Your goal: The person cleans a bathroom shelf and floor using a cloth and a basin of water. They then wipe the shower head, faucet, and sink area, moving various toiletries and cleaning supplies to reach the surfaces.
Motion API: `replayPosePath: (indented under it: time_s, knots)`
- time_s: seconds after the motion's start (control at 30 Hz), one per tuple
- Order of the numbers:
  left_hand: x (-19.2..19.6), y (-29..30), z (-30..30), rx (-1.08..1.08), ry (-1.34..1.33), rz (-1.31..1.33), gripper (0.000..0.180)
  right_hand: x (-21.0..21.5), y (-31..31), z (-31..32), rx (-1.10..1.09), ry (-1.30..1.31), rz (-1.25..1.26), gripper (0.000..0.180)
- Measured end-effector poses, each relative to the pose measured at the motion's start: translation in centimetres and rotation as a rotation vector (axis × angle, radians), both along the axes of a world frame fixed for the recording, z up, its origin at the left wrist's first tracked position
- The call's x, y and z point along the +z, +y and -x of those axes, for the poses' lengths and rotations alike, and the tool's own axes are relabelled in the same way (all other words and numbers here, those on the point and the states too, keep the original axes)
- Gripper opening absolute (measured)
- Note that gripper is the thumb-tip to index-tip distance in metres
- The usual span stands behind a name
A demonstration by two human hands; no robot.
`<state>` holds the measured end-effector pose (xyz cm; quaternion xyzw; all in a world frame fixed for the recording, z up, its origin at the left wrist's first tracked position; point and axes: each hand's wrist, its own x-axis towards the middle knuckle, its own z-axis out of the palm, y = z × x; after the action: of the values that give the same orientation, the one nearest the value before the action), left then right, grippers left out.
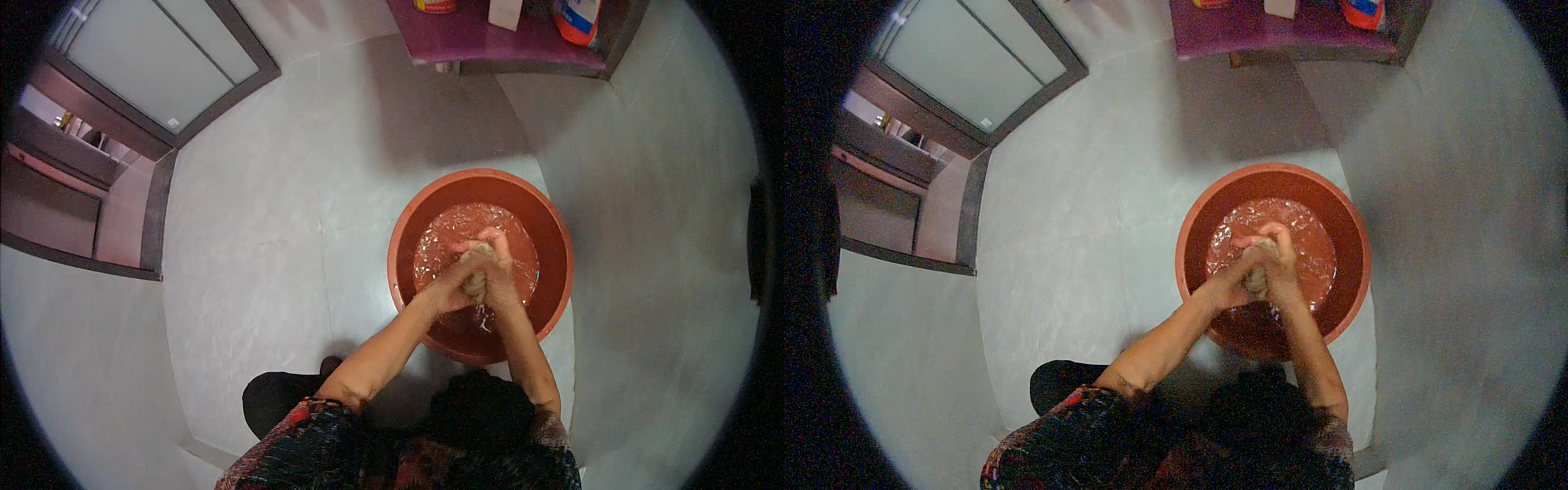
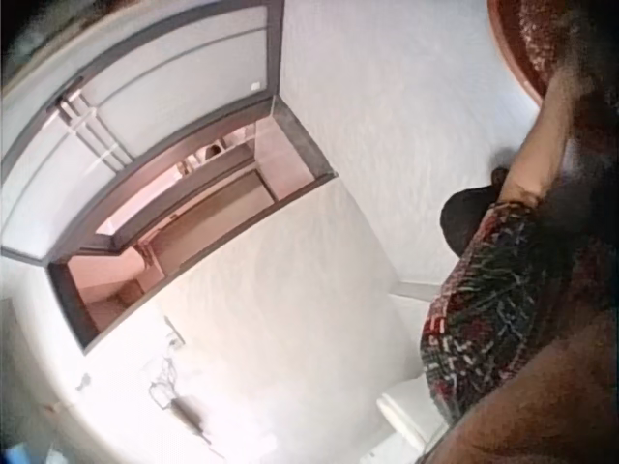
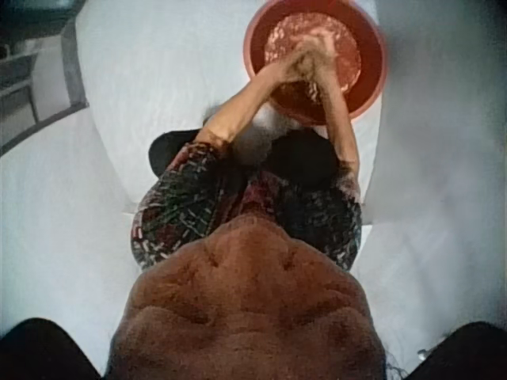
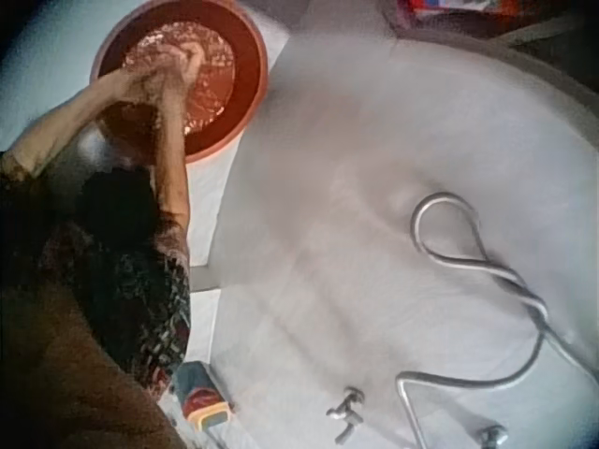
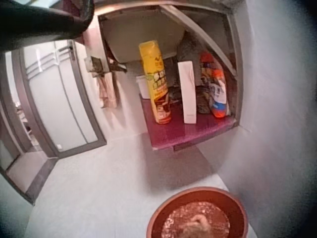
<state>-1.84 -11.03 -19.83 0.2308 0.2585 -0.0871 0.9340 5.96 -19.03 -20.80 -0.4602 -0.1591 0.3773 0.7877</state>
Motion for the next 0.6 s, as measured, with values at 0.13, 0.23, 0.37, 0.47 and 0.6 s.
replayPosePath:
  time_s: [0.13,0.23,0.37,0.47,0.6]
  knots:
    - [0.3,2.3,-0.6,-0.338,-0.158,-0.14,0.046,3.5,-0.5,-1.6,0.215,0.015,0.013,0.027]
    - [2.4,2.9,-0.8,-0.492,-0.226,-0.275,0.044,4.9,-0.2,-2.9,0.282,-0.068,0.069,0.022]
    - [4.6,3.3,-1.4,-0.604,-0.193,-0.48,0.042,6.7,0.5,-3.7,0.29,-0.138,0.24,0.018]
    - [4.4,3.2,-1.8,-0.605,-0.185,-0.645,0.033,6.3,1.4,-4.0,0.255,-0.211,0.257,0.015]
    - [3.1,2.1,-1.7,-0.355,-0.26,-0.762,0.022,4.2,2.5,-4.1,0.222,-0.239,0.372,0.016]
